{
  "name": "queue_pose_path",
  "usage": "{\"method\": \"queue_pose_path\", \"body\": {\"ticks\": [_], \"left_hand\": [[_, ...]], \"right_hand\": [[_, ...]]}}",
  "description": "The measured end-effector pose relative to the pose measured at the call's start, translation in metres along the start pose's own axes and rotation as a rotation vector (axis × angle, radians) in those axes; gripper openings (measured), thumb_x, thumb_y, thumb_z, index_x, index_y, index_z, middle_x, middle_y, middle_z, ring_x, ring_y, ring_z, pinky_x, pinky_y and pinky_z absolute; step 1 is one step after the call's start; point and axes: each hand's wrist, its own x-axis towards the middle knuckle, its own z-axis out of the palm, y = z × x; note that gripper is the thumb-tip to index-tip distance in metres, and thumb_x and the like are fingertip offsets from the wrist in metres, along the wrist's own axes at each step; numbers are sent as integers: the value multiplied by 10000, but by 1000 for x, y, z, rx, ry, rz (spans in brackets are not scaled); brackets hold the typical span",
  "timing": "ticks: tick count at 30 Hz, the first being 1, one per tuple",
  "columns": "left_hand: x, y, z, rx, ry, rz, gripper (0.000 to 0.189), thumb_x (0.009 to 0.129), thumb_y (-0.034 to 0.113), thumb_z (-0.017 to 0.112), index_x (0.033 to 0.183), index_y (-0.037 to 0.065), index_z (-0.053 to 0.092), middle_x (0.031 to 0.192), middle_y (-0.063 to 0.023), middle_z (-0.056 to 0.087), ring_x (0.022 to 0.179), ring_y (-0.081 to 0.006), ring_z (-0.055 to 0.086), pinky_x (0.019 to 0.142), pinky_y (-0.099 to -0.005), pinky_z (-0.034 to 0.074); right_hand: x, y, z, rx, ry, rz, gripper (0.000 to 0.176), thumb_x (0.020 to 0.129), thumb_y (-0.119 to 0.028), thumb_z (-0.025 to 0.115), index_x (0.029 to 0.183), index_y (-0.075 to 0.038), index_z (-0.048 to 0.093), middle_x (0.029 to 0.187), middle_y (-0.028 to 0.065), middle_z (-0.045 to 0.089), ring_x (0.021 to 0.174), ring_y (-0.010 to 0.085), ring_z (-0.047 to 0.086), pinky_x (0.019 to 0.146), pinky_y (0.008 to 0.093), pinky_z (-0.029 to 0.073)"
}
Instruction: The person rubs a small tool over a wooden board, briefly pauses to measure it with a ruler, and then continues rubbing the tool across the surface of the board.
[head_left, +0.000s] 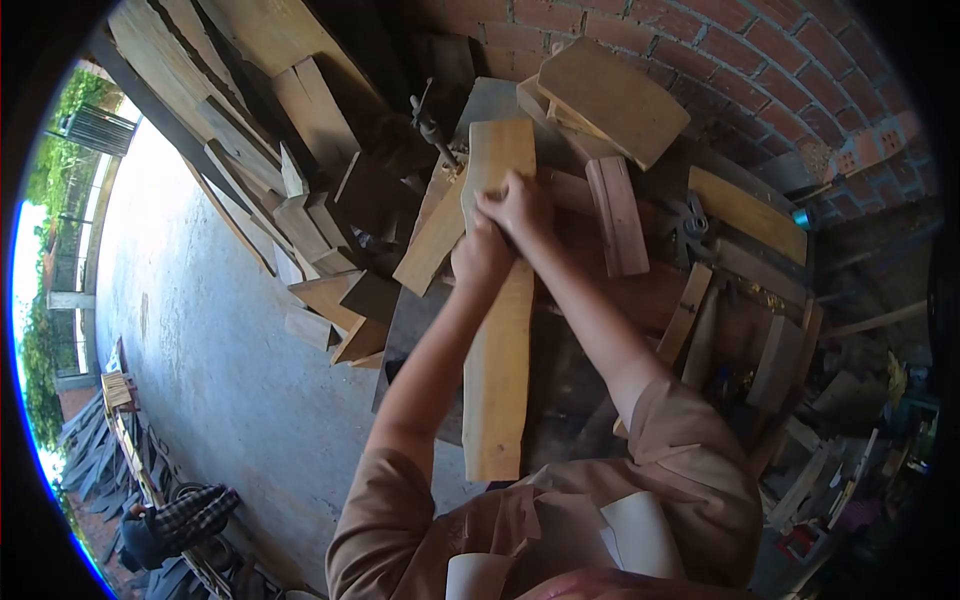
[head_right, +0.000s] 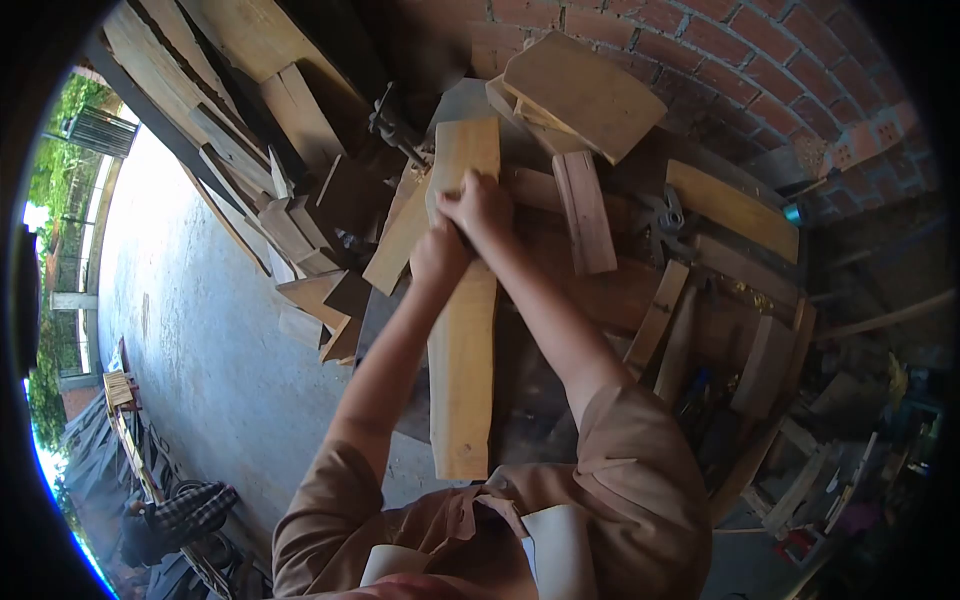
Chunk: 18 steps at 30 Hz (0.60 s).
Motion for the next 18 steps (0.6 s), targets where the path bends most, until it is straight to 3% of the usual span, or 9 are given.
{"method": "queue_pose_path", "body": {"ticks": [1,3,4,6,8,10,12,16,18], "left_hand": [[42,9,-5,-56,32,-3,468,754,322,530,1072,-10,441,808,-198,605,756,-338,602,656,-418,487],[119,31,-24,-80,26,34,380,744,323,539,968,16,554,976,-210,572,931,-322,558,784,-406,453],[138,52,-49,26,-68,66,342,772,278,518,1023,46,537,1050,-157,561,987,-284,543,790,-373,457],[155,87,-86,57,-19,78,355,758,280,554,1040,63,558,1094,-100,553,1019,-245,531,807,-343,454],[142,103,-111,20,73,110,400,715,344,586,1000,64,576,1033,-124,576,968,-258,556,778,-352,465],[120,102,-115,-22,143,148,472,665,411,629,954,42,577,966,-145,595,911,-283,575,749,-369,474],[80,94,-118,-39,170,187,495,658,422,635,947,27,562,948,-154,597,896,-289,579,742,-371,476],[-37,52,-88,-56,192,233,590,620,436,665,936,-25,475,827,-191,606,783,-311,604,670,-382,489],[-103,26,-66,-17,102,193,658,611,479,654,953,-36,429,737,-188,607,693,-317,612,604,-398,494]], "right_hand": [[50,2,11,-28,74,-12,456,583,-458,682,676,-52,497,756,155,578,682,310,569,605,395,449],[127,-15,-15,-158,-49,-71,528,596,-473,654,889,-44,558,873,180,595,833,316,580,741,389,464],[148,-29,-35,-157,-73,-8,520,590,-463,662,886,-41,590,906,184,597,853,309,582,750,375,468],[183,-41,-61,-136,94,-1,528,594,-460,660,909,-40,596,928,156,603,878,290,583,748,371,474],[185,-58,-97,-151,107,-49,574,595,-474,652,973,-50,569,944,145,599,892,283,579,750,372,475],[165,-63,-112,-154,77,-65,589,596,-479,649,992,-52,559,955,143,596,902,282,575,754,371,474],[126,-63,-119,-94,147,-106,535,585,-494,655,867,-45,584,862,153,610,821,286,596,699,374,480],[4,-43,-104,90,184,-160,459,572,-463,690,669,-39,545,661,155,585,639,302,592,581,382,466],[-76,-33,-90,125,170,-130,441,565,-431,711,617,-39,516,598,152,566,572,306,574,539,385,454]]}}
